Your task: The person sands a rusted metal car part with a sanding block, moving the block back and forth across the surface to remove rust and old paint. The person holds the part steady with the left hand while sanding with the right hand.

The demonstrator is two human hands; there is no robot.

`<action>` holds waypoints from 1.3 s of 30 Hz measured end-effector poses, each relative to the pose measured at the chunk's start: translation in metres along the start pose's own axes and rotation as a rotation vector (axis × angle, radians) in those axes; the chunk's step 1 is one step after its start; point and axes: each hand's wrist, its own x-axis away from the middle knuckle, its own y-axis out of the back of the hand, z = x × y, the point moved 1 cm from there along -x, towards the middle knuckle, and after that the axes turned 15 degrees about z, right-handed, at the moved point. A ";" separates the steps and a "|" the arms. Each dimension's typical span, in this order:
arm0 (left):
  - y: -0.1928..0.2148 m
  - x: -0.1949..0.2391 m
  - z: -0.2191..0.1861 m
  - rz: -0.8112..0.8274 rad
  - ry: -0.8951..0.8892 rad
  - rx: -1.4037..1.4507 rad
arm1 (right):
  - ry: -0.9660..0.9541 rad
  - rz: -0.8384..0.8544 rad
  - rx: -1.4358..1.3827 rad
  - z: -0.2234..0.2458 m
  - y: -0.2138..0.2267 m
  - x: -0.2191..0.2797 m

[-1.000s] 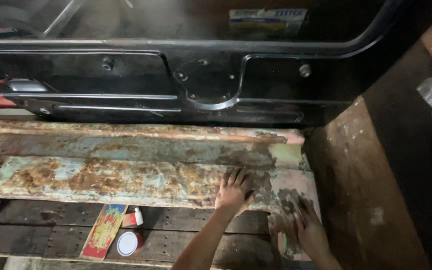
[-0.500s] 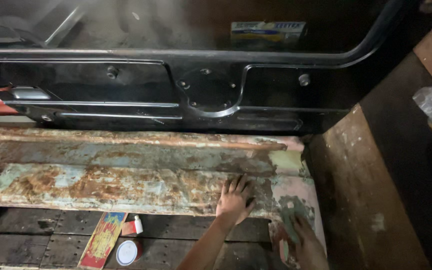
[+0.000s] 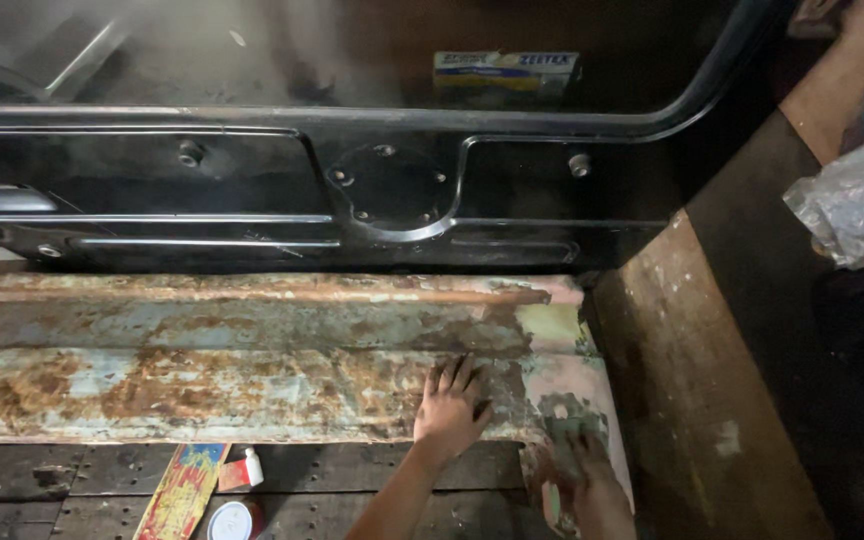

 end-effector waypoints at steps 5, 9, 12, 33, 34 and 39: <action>-0.003 0.001 0.000 0.033 -0.004 0.001 | -0.032 -0.200 0.852 0.006 0.006 0.020; 0.001 0.001 0.000 0.071 0.013 -0.014 | 0.252 -0.010 1.299 0.001 0.002 0.019; 0.000 -0.002 0.000 0.083 0.024 -0.029 | 0.289 0.052 1.146 -0.001 0.005 0.016; -0.002 -0.006 -0.003 0.065 0.055 -0.081 | 0.399 -0.045 1.256 0.023 -0.011 0.009; -0.002 -0.005 -0.003 0.065 0.054 -0.076 | 0.337 -0.051 1.254 0.028 -0.013 0.011; -0.002 -0.005 -0.001 0.122 0.066 -0.063 | 0.103 0.090 1.246 0.035 -0.021 0.041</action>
